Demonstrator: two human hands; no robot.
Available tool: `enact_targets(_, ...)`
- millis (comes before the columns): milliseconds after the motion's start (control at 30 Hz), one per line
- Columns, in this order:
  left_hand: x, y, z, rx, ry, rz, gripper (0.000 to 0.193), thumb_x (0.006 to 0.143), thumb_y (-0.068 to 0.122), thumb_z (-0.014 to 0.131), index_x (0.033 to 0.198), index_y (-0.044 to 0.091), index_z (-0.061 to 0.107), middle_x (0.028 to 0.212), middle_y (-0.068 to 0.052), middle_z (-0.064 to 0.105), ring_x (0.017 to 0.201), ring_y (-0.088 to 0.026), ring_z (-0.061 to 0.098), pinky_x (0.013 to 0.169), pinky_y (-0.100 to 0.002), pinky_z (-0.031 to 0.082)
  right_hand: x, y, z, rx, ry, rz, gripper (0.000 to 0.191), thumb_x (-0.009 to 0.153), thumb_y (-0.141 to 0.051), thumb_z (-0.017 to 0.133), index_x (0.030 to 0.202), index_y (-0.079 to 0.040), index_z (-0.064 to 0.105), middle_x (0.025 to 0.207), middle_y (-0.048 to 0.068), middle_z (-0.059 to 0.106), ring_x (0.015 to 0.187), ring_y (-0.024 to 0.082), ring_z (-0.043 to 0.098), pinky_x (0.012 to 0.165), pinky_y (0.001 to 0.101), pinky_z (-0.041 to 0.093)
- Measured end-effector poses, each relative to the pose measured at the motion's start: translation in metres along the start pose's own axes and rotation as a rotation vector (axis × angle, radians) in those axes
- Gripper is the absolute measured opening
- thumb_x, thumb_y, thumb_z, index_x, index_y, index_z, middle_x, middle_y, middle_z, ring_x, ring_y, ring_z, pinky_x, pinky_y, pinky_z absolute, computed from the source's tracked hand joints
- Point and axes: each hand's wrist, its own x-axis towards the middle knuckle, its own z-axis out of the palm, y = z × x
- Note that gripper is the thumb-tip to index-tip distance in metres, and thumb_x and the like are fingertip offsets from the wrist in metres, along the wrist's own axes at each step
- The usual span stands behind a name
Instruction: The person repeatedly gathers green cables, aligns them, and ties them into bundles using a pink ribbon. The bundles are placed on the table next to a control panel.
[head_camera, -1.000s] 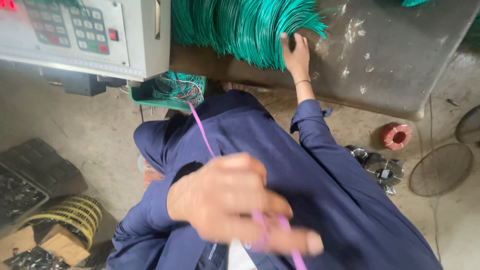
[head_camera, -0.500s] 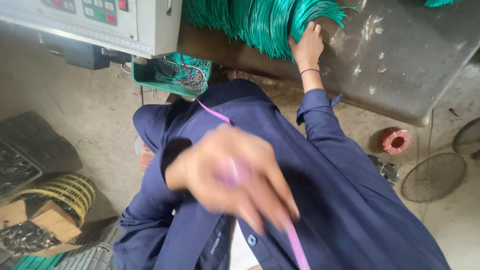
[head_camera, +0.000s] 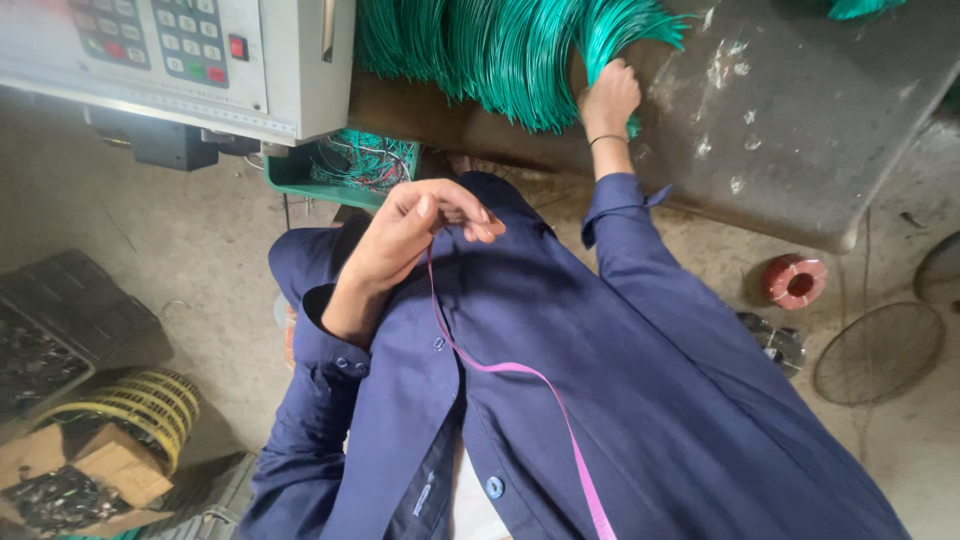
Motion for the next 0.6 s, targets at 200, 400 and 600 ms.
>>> enact_targets(200, 0.009, 0.001, 0.002, -0.046, 0.083, -0.027, 0.055, 0.111, 0.049, 0.052, 0.122, -0.004, 0.064, 0.115, -0.019, 0.073, 0.106, -0.023, 0.070, 0.095, -0.034, 0.054, 0.011, 0.028, -0.011, 0.256, -0.227, 0.035, 0.032, 0.072, -0.019, 0.086, 0.090, 0.000, 0.069, 0.089, 0.024, 0.073, 0.085, 0.042, 0.070, 0.077, 0.0482, 0.057)
enact_targets(400, -0.004, -0.009, -0.020, -0.131, 0.315, -0.050, 0.050, 0.114, 0.045, 0.049, 0.115, -0.003, 0.065, 0.105, -0.017, 0.074, 0.094, -0.021, 0.070, 0.083, -0.031, 0.053, 0.026, 0.072, -0.063, 1.430, -0.787, 0.326, 0.017, 0.085, -0.009, 0.074, 0.100, -0.003, 0.067, 0.090, 0.010, 0.075, 0.080, 0.021, 0.077, 0.074, 0.0377, 0.065)
enact_targets(600, 0.064, -0.008, -0.021, -0.416, 0.318, 0.043, 0.032, 0.112, 0.025, 0.063, 0.119, -0.007, 0.065, 0.106, -0.010, 0.071, 0.092, -0.016, 0.068, 0.080, -0.029, 0.054, 0.030, 0.040, -0.166, 1.389, -0.893, 0.019, 0.019, 0.099, -0.010, 0.075, 0.109, 0.001, 0.064, 0.090, 0.007, 0.066, 0.076, 0.017, 0.067, 0.071, 0.0342, 0.058)
